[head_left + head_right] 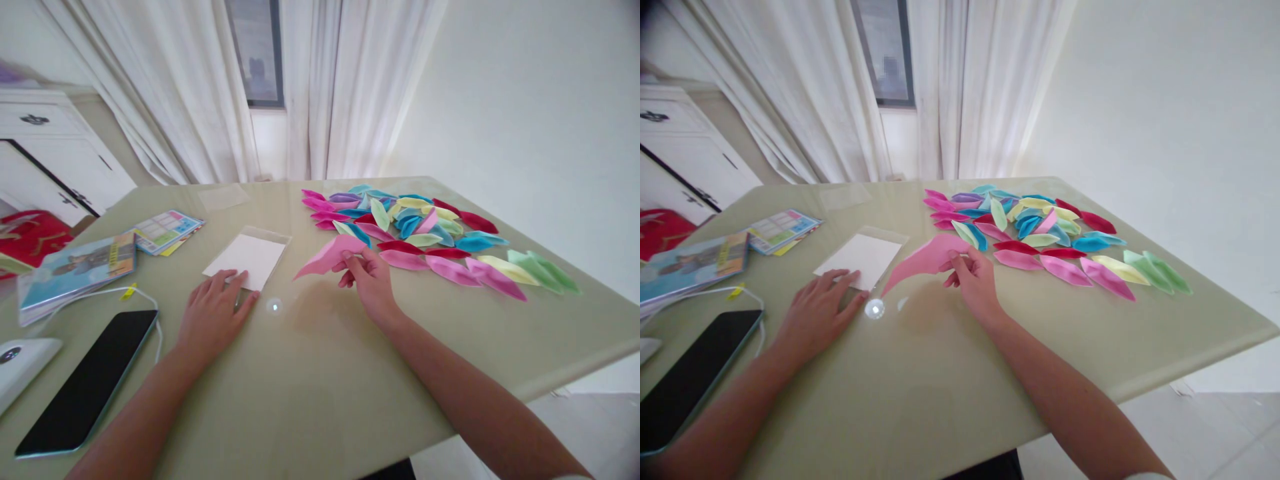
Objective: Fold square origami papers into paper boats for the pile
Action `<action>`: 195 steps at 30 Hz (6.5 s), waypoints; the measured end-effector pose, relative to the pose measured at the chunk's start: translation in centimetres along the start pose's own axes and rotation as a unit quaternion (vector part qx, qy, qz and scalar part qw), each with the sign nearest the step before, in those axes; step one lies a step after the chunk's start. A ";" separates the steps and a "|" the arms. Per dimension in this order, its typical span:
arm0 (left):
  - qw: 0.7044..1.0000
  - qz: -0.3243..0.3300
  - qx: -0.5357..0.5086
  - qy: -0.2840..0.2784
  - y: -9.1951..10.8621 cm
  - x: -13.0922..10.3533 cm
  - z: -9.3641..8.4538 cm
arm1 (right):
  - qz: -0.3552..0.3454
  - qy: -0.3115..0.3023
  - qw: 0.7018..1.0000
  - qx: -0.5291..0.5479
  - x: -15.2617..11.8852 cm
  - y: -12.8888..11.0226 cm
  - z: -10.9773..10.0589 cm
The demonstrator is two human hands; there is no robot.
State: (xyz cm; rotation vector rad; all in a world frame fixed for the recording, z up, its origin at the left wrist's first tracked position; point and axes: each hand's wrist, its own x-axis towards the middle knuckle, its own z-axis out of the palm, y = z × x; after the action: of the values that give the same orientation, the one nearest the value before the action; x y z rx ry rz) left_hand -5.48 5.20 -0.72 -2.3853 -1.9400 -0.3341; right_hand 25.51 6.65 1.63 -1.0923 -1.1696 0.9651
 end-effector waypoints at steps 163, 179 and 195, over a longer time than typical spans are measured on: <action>0.836 -0.074 -0.543 0.011 4.0 -0.8 -3.1 | -0.051 -0.062 0.994 -0.067 -2.4 -1.2 0.8; 0.872 -0.034 -0.487 0.027 4.6 -1.4 -2.7 | 0.025 -0.164 0.986 0.020 -2.0 -0.7 0.8; 0.812 -0.121 -0.570 0.033 4.9 -1.2 -3.5 | 0.020 -0.190 0.981 -0.013 -2.3 -0.1 0.9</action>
State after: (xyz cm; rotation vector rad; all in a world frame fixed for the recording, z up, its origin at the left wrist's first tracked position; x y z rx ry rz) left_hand -1.46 2.39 2.88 -2.4544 -2.3652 -2.0744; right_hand 24.32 4.51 1.27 -0.9789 -1.4754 1.2306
